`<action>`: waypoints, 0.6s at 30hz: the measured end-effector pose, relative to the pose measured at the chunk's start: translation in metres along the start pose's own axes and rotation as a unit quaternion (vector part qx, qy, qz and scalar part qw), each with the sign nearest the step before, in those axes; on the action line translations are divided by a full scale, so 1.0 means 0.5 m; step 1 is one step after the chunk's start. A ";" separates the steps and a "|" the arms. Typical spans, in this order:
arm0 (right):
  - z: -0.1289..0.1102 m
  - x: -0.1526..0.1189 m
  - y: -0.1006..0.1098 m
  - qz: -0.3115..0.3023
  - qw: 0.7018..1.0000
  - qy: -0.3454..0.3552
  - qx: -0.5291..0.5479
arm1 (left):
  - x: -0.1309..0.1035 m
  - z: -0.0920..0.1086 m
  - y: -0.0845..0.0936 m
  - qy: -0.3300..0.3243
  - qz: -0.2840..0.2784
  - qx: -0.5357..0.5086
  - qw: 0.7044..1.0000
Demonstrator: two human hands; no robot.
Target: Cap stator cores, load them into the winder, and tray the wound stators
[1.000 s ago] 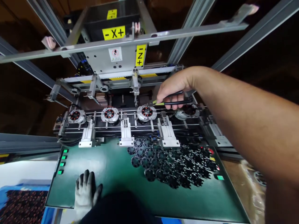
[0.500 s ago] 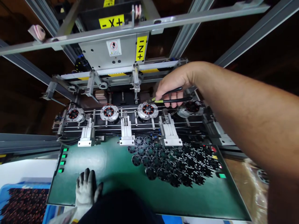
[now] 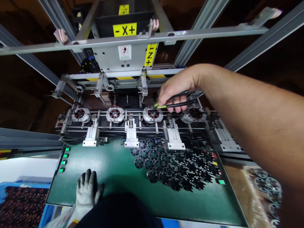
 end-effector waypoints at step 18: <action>-0.021 0.053 -0.015 -0.010 0.999 -0.049 -0.017 | -0.001 -0.002 -0.001 -0.011 -0.006 -0.003 1.000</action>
Point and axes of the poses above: each hand's wrist, its own x-axis towards the middle knuckle, its own y-axis out of the back of the hand, z = x × y, the point moved 4 cm from there along x, towards the middle knuckle
